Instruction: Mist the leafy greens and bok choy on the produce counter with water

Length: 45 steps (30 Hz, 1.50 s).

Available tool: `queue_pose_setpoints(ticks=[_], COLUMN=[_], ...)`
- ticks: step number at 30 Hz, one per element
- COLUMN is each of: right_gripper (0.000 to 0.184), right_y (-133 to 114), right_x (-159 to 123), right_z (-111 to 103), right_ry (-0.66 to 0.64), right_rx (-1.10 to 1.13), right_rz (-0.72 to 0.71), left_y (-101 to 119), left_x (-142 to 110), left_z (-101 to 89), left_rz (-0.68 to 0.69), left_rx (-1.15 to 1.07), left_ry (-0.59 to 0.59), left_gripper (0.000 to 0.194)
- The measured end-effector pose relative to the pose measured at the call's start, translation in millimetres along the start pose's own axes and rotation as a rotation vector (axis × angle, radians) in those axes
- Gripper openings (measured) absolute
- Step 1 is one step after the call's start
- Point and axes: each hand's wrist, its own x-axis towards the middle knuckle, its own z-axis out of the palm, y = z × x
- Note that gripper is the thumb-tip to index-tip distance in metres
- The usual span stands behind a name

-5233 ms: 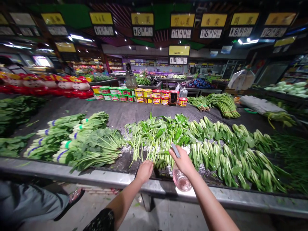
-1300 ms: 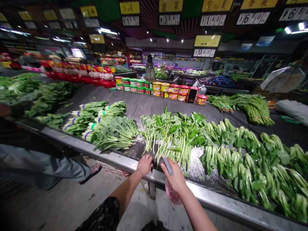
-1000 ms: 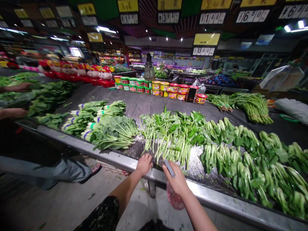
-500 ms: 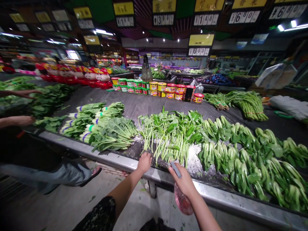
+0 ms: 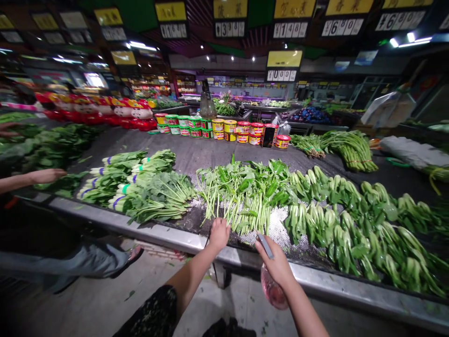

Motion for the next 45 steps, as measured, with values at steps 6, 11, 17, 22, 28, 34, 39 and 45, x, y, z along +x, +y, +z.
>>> queue_pose_setpoints(ticks=[6,11,17,22,28,34,39,45], right_gripper=[0.045,0.046,0.047,0.047,0.045,0.045,0.048,0.052], right_y=[14.7,16.7,-3.8,-29.1,-61.8,-74.3,-69.4,-70.8], right_x=[-7.6,-8.9,10.3,37.7,75.5,106.6,117.9,124.3], right_z=[-4.4,-10.1,-22.3,-23.9,-22.4,-16.5,-8.8,-4.9], right_ry=[0.075,0.076,0.105,0.097,0.1,0.156,0.134,0.123], right_rx=[-0.055,-0.069,-0.044,-0.014,-0.045,-0.076,-0.04,-0.043], right_rz=[0.035,0.046,0.004,-0.038,-0.088,-0.117,-0.057,-0.076], left_y=[9.1,6.3,5.7,5.1,5.4,6.3,6.9,7.2], left_x=[-5.6,-9.3,-10.1,-12.2,-14.1,-16.0,-17.3,-17.7], left_z=[16.0,21.5,23.0,23.7,20.1,16.0,13.8,13.3], left_rz=[0.048,0.058,0.074,0.063,0.047,0.039,0.033,0.031], left_rx=[0.012,0.033,0.051,0.053,0.052,0.05,0.039,0.03], left_ry=[0.028,0.052,0.081,0.084,0.084,0.078,0.07,0.07], left_gripper=[0.032,0.031,0.032,0.032,0.032,0.034,0.033,0.031])
